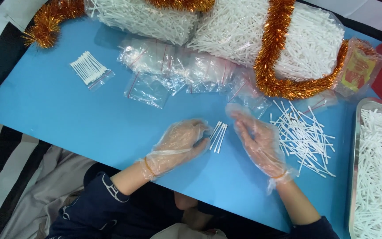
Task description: Counting and bagging cotton swabs into small plastic zip-lock bags on a blue table.
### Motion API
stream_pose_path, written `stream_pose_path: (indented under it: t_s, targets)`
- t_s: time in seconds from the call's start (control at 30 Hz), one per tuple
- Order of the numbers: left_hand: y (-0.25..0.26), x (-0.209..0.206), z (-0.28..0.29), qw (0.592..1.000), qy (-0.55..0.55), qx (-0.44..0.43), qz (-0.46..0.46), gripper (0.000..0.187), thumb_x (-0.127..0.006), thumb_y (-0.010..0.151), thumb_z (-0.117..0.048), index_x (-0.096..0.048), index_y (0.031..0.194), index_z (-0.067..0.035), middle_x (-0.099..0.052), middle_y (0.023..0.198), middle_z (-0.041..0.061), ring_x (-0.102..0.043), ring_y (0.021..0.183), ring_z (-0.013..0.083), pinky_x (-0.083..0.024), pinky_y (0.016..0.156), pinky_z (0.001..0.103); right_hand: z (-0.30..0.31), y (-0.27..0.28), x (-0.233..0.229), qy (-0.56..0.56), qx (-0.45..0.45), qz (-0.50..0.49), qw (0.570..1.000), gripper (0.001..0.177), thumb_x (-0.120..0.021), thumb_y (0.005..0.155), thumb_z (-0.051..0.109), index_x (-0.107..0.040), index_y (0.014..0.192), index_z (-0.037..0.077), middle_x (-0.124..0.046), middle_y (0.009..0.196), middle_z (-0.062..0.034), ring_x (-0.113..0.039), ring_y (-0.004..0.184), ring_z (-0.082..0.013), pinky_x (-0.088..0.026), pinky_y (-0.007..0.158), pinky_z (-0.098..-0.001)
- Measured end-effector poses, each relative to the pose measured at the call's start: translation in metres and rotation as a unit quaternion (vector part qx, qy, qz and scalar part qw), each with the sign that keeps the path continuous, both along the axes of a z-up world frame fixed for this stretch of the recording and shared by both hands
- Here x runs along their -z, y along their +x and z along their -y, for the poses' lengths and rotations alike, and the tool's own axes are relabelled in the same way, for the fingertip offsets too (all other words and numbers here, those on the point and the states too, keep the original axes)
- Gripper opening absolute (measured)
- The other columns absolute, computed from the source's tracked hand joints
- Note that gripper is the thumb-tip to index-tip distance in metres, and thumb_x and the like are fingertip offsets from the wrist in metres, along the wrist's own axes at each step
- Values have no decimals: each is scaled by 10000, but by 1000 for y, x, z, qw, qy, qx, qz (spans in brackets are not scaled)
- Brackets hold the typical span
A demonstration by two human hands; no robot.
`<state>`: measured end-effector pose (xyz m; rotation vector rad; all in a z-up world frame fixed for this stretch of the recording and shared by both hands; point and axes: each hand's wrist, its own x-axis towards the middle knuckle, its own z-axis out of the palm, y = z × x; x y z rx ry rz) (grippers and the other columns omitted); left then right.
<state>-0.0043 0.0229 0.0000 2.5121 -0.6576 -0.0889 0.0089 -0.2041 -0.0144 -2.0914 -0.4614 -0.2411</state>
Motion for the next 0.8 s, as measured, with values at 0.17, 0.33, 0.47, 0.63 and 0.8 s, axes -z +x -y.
stream_pose_path:
  t_s: [0.17,0.33,0.47,0.63,0.8]
  targets:
    - [9,-41,2,994,-34,7,108,267,-636,936,-215,-725,1125,-49,-744,1045,187,-728,988,344,-598,790,412,28,-16,-43,-86,5,108,990,182,-618,1014,18,-700,1171,59,-760,1101,-179,-757,998,-301,-613,895,-410]
    - [22,-42,46,983,-41,53,171,204,-612,946,-193,-704,1090,-81,-719,1036,107,-716,883,283,-572,734,391,73,-25,-61,-175,101,112,973,287,-659,1023,199,-721,1255,42,-733,1244,-181,-695,1185,-345,-562,993,-464]
    - [31,-23,97,975,30,88,202,197,-613,962,-243,-627,1131,-141,-647,924,45,-667,753,261,-536,606,405,124,-12,-31,-261,115,87,955,511,-543,1038,377,-661,1350,-12,-691,1332,-227,-660,1244,-406,-537,995,-524]
    - [42,22,157,962,34,49,265,394,-755,801,-281,-639,1145,-129,-665,1001,124,-728,751,280,-590,587,384,120,-4,-23,-429,202,-94,875,473,-651,982,383,-653,1400,161,-677,1342,-158,-619,1300,-337,-480,1087,-520]
    - [58,66,191,959,92,43,266,346,-746,777,-218,-618,1088,-139,-643,944,79,-710,633,220,-570,491,329,126,4,10,-469,207,-54,857,423,-674,945,409,-689,1319,210,-707,1255,-87,-667,1231,-273,-531,1027,-447]
